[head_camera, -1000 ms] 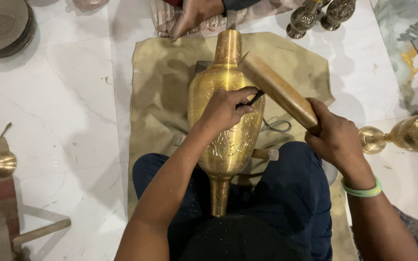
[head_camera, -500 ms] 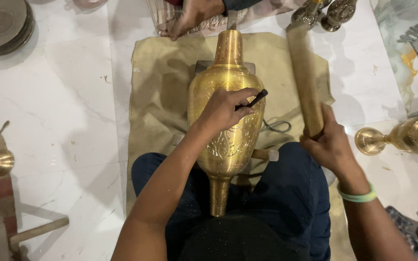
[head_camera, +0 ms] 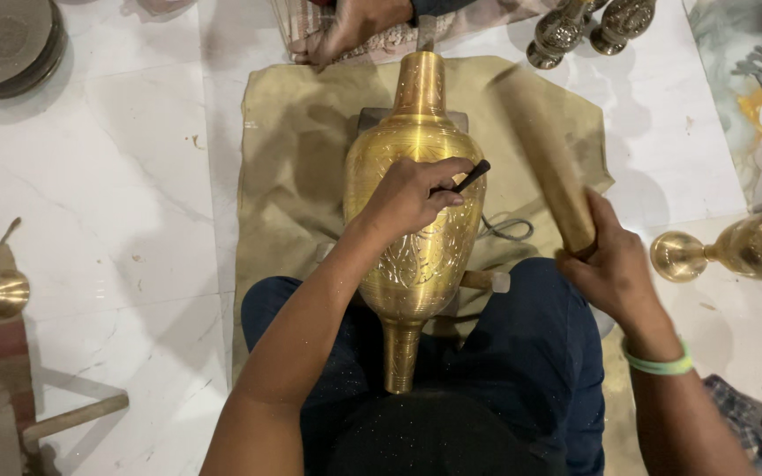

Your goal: The person sits cross-legged on the floor with a large brass vase resting on a support on their lap. They hold a small chisel against the vase surface with one hand and strike it with a wooden mallet in the other hand, repeatedly carving decorative floral patterns into the brass.

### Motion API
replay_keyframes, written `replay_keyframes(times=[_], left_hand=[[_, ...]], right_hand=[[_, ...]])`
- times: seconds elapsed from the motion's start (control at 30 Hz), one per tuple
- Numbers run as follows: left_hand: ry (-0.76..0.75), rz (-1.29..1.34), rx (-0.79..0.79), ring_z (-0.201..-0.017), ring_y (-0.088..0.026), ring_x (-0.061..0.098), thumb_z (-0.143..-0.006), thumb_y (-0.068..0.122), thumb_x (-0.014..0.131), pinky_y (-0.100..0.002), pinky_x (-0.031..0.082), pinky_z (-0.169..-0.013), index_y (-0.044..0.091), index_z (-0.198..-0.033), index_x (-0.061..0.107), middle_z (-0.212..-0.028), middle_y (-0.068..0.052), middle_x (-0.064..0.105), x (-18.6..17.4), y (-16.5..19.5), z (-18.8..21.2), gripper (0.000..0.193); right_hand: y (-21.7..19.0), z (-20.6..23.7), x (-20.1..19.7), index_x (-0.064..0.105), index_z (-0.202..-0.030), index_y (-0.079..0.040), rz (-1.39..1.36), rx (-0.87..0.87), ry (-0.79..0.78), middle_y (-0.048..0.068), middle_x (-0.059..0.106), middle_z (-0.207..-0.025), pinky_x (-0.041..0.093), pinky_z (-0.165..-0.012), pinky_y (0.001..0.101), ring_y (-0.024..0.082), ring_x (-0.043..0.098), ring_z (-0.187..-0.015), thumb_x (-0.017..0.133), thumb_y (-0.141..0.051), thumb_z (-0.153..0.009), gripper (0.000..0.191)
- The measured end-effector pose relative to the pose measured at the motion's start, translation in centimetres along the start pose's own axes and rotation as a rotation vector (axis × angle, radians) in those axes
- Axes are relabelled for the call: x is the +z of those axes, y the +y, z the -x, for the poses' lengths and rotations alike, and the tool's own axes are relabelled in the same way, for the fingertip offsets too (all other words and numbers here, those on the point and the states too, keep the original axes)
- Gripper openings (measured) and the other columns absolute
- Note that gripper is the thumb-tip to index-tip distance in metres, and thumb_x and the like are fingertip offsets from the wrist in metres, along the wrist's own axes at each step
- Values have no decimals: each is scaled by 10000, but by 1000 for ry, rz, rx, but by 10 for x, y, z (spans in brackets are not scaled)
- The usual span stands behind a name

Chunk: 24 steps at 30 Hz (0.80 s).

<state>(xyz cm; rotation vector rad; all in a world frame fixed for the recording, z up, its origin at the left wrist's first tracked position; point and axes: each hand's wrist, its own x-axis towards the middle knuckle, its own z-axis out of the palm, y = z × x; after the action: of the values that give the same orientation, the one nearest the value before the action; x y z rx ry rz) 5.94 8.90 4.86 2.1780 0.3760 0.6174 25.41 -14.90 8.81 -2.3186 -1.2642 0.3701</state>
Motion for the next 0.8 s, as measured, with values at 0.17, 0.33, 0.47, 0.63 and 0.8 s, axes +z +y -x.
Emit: replay_keyframes(times=[0.17, 0.33, 0.47, 0.63, 0.8], left_hand=[[-2, 31, 0, -781, -260, 786, -821, 178, 846, -347, 594, -702, 132, -1224, 689, -878, -145, 774, -1, -1, 0, 435], [-3, 28, 31, -801, -256, 791, -826, 166, 852, -345, 596, -711, 124, -1208, 703, -887, -145, 776, -2, -1, 0, 412], [-6, 5, 22, -792, -257, 784, -824, 168, 852, -349, 587, -697, 128, -1209, 709, -889, -147, 775, -2, 1, 1, 413], [-26, 50, -28, -783, -234, 791, -820, 171, 836, -335, 590, -683, 133, -1200, 703, -879, -131, 780, -5, 3, -1, 405], [-32, 17, -60, -731, -244, 772, -826, 173, 836, -348, 565, -660, 133, -1206, 708, -859, -141, 776, -6, 6, -2, 403]], right_hand=[[-12, 1, 0, 417, -1522, -64, -124, 16, -71, 229, 738, -883, 582, -737, 445, 360, 746, -829, 766, -43, -722, 873], [-23, 6, -5, 442, -1503, -107, -71, 46, -108, 191, 738, -880, 561, -679, 446, 370, 724, -800, 759, -39, -706, 860], [-24, 10, -4, 437, -1527, -138, 12, 81, -105, 185, 719, -856, 571, -667, 435, 354, 724, -768, 756, -58, -743, 850], [-16, 10, 0, 440, -1494, -100, -108, 19, -23, 189, 722, -847, 585, -689, 432, 330, 737, -779, 765, -49, -722, 839], [-9, 10, 5, 418, -1482, -95, -252, -15, 7, 209, 729, -851, 591, -727, 426, 357, 747, -800, 755, -90, -710, 842]])
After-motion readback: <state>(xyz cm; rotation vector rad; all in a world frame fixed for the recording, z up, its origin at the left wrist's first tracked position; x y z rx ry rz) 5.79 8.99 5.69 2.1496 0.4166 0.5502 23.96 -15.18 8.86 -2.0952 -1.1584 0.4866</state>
